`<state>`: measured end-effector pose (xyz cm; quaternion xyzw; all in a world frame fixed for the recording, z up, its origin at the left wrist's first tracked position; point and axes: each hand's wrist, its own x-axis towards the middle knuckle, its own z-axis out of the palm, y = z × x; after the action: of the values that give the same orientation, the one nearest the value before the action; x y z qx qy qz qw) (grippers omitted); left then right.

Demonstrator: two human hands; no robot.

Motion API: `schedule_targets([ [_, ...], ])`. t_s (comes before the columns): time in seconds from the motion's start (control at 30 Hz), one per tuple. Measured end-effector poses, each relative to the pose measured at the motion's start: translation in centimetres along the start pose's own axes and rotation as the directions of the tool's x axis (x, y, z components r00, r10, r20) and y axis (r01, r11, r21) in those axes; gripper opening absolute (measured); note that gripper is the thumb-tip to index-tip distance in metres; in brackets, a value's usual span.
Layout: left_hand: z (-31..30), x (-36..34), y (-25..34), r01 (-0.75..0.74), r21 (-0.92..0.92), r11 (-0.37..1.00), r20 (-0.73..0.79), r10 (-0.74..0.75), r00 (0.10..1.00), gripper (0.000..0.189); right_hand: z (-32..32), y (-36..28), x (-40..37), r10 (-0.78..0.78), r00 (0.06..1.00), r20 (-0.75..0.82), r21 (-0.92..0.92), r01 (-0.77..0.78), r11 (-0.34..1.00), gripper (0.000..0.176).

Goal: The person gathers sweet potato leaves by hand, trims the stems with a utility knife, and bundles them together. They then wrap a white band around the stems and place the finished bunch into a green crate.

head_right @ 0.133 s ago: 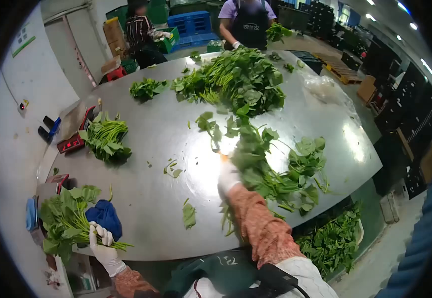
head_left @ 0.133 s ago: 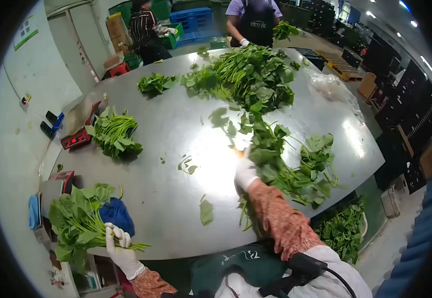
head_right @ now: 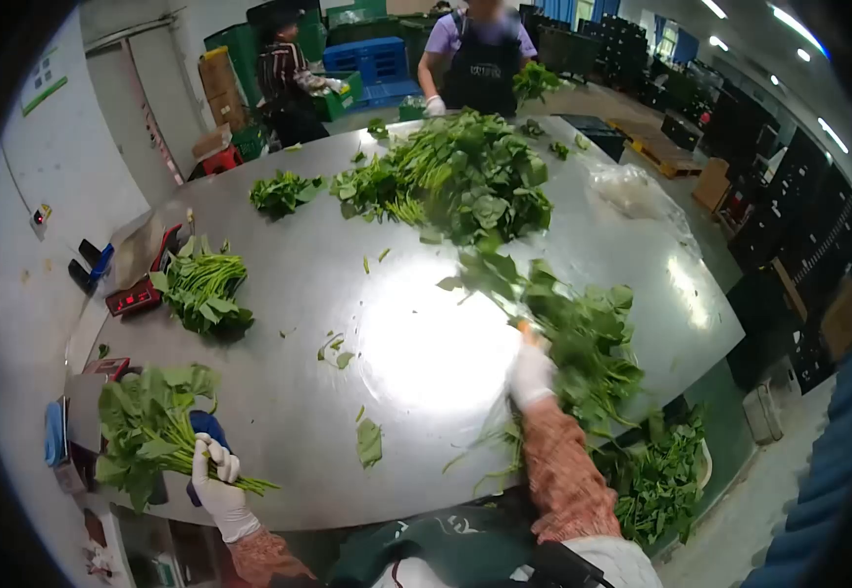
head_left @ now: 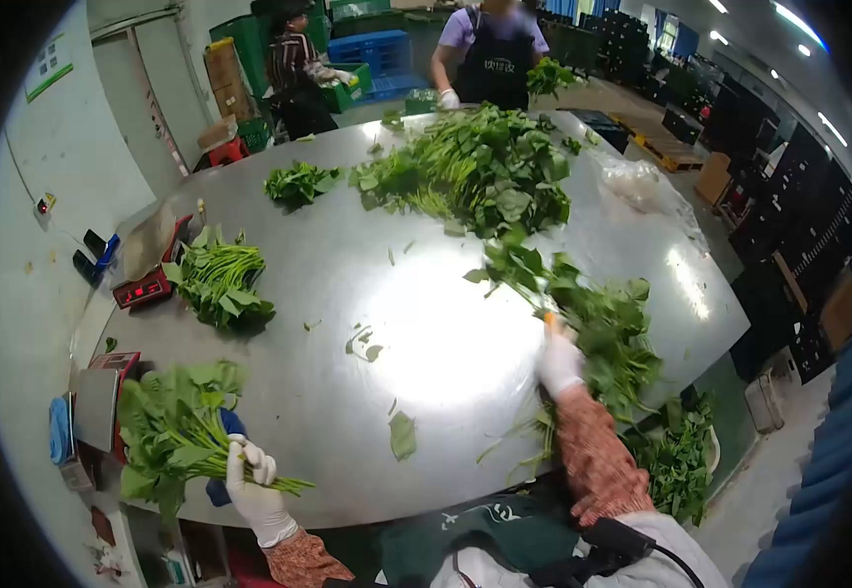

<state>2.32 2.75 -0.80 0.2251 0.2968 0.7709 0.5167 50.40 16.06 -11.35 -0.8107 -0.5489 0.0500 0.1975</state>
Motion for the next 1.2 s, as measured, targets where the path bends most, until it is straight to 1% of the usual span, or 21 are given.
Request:
schedule_targets([
  [0.07,1.0,1.0,-1.3,0.035,-0.001,0.999,0.017,-0.035,0.999,0.013,-4.0,3.8,-1.7,0.227,0.974,-0.026,-0.084,-0.228,0.970,0.046],
  [0.17,2.1,1.4,-2.8,0.091,0.016,0.996,0.018,-0.091,0.996,0.012,-6.3,13.2,-6.6,0.347,0.933,-0.099,-0.288,-0.360,0.887,0.056],
  [0.23,3.1,1.7,-3.5,0.130,0.013,0.991,0.040,-0.131,0.991,0.012,-7.7,17.1,-10.7,0.385,0.899,-0.207,-0.285,-0.432,0.856,0.058],
  [0.3,3.5,1.8,-4.3,0.176,0.007,0.984,0.063,-0.176,0.982,0.014,-8.1,22.8,-14.0,0.504,0.841,-0.195,-0.247,-0.539,0.805,0.060],
  [0.37,4.1,1.9,-5.3,0.216,-0.027,0.976,0.080,-0.213,0.974,0.016,-10.1,21.9,-16.6,0.487,0.831,-0.270,-0.156,-0.537,0.829,0.059],
  [0.43,5.1,2.3,-5.9,0.267,-0.068,0.961,0.089,-0.260,0.961,0.018,-10.0,20.6,-17.7,0.131,0.900,-0.415,-0.079,-0.179,0.981,0.059],
  [0.47,6.0,2.4,-6.5,0.280,-0.081,0.956,0.098,-0.272,0.957,0.021,-12.5,14.0,-17.3,0.243,0.918,-0.314,0.236,-0.172,0.956,0.059],
  [0.5,7.6,2.4,-6.9,0.316,-0.094,0.944,0.123,-0.304,0.945,0.017,-12.0,11.7,-16.9,0.119,0.937,-0.328,0.278,-0.024,0.960,0.060],
  [0.53,8.4,2.5,-7.8,0.355,-0.105,0.929,0.195,-0.331,0.923,0.015,-10.8,10.5,-16.0,-0.087,0.927,-0.364,0.131,0.144,0.981,0.061],
  [0.57,9.1,2.6,-8.9,0.389,-0.119,0.914,0.267,-0.348,0.899,0.015,-10.9,8.0,-15.4,-0.111,0.969,-0.220,0.154,0.147,0.977,0.060],
  [0.63,11.9,1.9,-10.6,0.450,-0.135,0.883,0.218,-0.416,0.883,0.021,-9.7,5.1,-13.1,-0.162,0.987,0.010,0.016,0.162,0.987,0.055],
  [0.7,13.1,1.6,-12.2,0.427,-0.032,0.903,0.219,-0.411,0.885,0.030,-8.6,4.0,-10.5,-0.415,0.910,0.018,-0.247,0.406,0.880,0.053],
  [0.73,13.8,1.2,-12.7,0.369,0.084,0.925,0.187,-0.379,0.906,0.032,-8.9,2.9,-9.3,-0.449,0.894,-0.008,-0.108,0.445,0.889,0.052],
  [0.8,14.0,0.9,-14.8,0.251,0.219,0.943,0.235,-0.301,0.924,0.033,-10.9,-2.2,-7.8,-0.487,0.871,-0.062,0.167,0.490,0.856,0.050],
  [0.87,14.4,-0.1,-16.6,0.219,0.370,0.903,0.249,-0.324,0.913,0.033,-10.6,-6.2,-7.8,-0.624,0.781,-0.038,0.558,0.535,0.635,0.049],
  [0.93,16.4,-1.1,-16.2,0.301,0.429,0.851,0.250,-0.433,0.866,0.035,-12.7,-11.6,-9.5,-0.709,0.698,0.099,0.808,0.360,0.467,0.051],
  [0.97,17.4,-1.6,-16.1,0.338,0.460,0.821,0.250,-0.485,0.838,0.038,-12.3,-12.5,-10.0,-0.686,0.720,0.105,0.768,0.380,0.516,0.050],
  [1.03,19.1,-1.7,-15.5,0.464,0.330,0.822,0.190,-0.540,0.820,0.035,-11.5,-13.2,-10.6,-0.644,0.758,0.110,0.682,0.413,0.603,0.048],
  [1.1,19.1,-1.2,-15.3,0.599,0.302,0.742,0.147,-0.657,0.740,0.030,-11.3,-12.8,-10.3,-0.610,0.764,0.211,0.632,0.369,0.681,0.043],
  [1.17,18.6,-1.1,-15.2,0.584,0.360,0.727,0.158,-0.665,0.730,0.023,-11.2,-11.9,-10.0,-0.592,0.747,0.303,0.601,0.333,0.727,0.038],
  [1.2,18.6,-1.1,-15.2,0.493,0.401,0.772,0.200,-0.599,0.776,0.020,-11.6,-11.3,-9.2,-0.596,0.728,0.340,0.594,0.325,0.736,0.036],
])
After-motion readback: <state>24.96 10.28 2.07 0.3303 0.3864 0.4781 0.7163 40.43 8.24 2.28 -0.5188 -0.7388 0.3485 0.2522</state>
